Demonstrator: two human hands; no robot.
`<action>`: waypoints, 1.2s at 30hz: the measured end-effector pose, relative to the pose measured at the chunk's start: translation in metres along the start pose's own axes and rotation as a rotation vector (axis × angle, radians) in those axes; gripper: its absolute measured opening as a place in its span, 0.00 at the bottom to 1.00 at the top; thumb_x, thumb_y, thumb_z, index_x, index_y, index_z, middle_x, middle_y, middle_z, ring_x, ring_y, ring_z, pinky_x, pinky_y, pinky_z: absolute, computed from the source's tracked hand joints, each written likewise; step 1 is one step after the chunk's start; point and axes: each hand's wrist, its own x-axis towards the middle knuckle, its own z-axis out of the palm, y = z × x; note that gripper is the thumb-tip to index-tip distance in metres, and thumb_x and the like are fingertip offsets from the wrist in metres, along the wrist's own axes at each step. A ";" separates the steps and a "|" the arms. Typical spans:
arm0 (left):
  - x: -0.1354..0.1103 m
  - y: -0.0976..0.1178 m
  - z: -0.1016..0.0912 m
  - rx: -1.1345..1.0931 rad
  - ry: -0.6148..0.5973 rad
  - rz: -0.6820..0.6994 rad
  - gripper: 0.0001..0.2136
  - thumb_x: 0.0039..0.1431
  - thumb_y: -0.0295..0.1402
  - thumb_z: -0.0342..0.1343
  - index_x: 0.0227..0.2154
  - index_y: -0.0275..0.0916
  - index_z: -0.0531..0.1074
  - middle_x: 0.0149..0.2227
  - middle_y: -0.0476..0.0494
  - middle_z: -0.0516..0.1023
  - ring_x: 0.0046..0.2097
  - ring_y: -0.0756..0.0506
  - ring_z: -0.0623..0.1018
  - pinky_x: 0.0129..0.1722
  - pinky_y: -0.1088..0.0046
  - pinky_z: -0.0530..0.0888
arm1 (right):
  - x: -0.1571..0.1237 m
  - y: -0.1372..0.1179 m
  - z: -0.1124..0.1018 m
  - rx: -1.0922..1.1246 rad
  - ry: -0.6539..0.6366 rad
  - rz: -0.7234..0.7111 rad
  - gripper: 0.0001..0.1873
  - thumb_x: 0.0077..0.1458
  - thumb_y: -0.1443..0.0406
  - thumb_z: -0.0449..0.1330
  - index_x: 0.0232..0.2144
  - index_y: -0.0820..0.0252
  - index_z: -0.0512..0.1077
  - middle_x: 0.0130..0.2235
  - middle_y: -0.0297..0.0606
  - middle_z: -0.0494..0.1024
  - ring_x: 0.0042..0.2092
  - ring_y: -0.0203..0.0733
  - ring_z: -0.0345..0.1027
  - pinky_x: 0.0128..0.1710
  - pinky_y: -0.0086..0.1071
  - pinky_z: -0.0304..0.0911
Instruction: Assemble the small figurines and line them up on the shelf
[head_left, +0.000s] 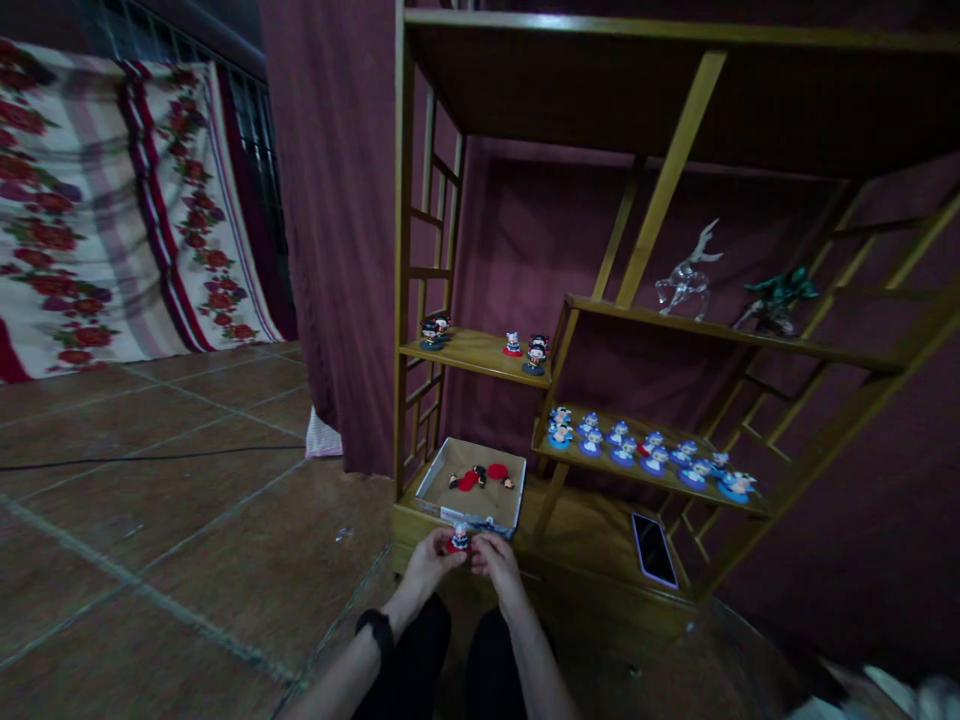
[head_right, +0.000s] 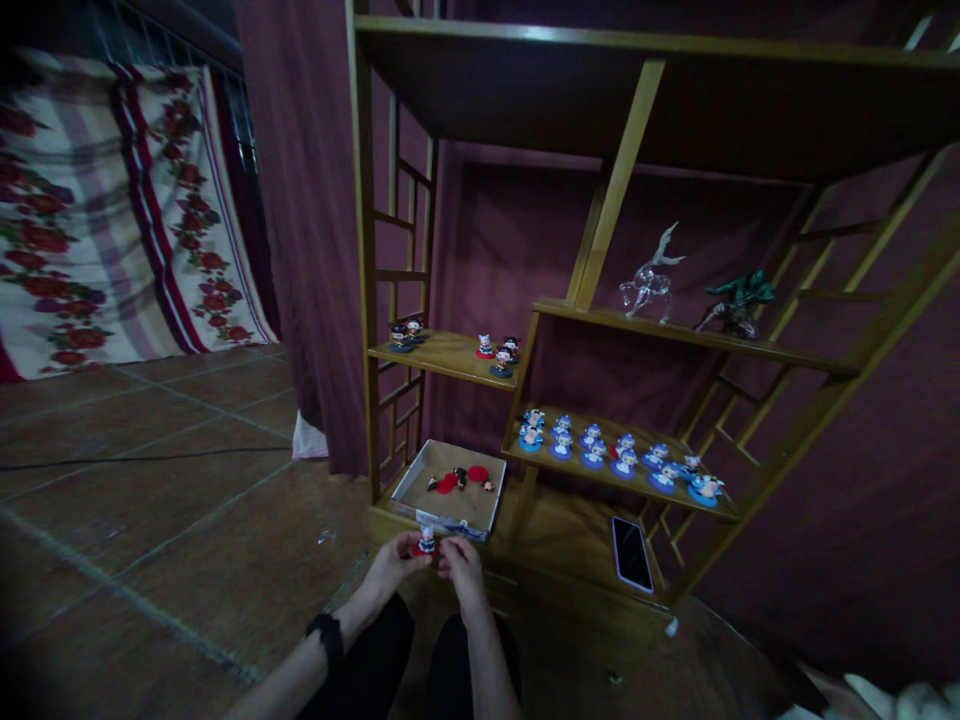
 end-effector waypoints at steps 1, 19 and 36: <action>0.000 0.003 -0.001 0.010 0.004 0.006 0.19 0.27 0.36 0.67 0.27 0.35 0.71 0.27 0.45 0.75 0.30 0.47 0.72 0.33 0.71 0.68 | 0.001 0.001 -0.001 -0.004 0.007 -0.001 0.20 0.36 0.51 0.61 0.27 0.61 0.72 0.27 0.34 0.73 0.23 0.30 0.64 0.21 0.24 0.61; 0.022 0.125 0.004 -0.091 0.085 0.126 0.20 0.33 0.34 0.66 0.33 0.34 0.71 0.29 0.46 0.76 0.29 0.50 0.73 0.31 0.75 0.68 | 0.004 -0.003 -0.003 -0.022 0.106 -0.025 0.13 0.32 0.56 0.57 0.16 0.62 0.70 0.10 0.26 0.61 0.11 0.25 0.45 0.12 0.22 0.37; 0.019 0.210 0.018 -0.252 -0.138 0.149 0.21 0.39 0.30 0.65 0.40 0.33 0.71 0.36 0.41 0.78 0.36 0.48 0.76 0.40 0.72 0.70 | 0.002 -0.001 -0.003 -0.048 0.119 -0.050 0.12 0.35 0.60 0.52 0.19 0.62 0.71 0.11 0.26 0.58 0.12 0.26 0.43 0.12 0.21 0.35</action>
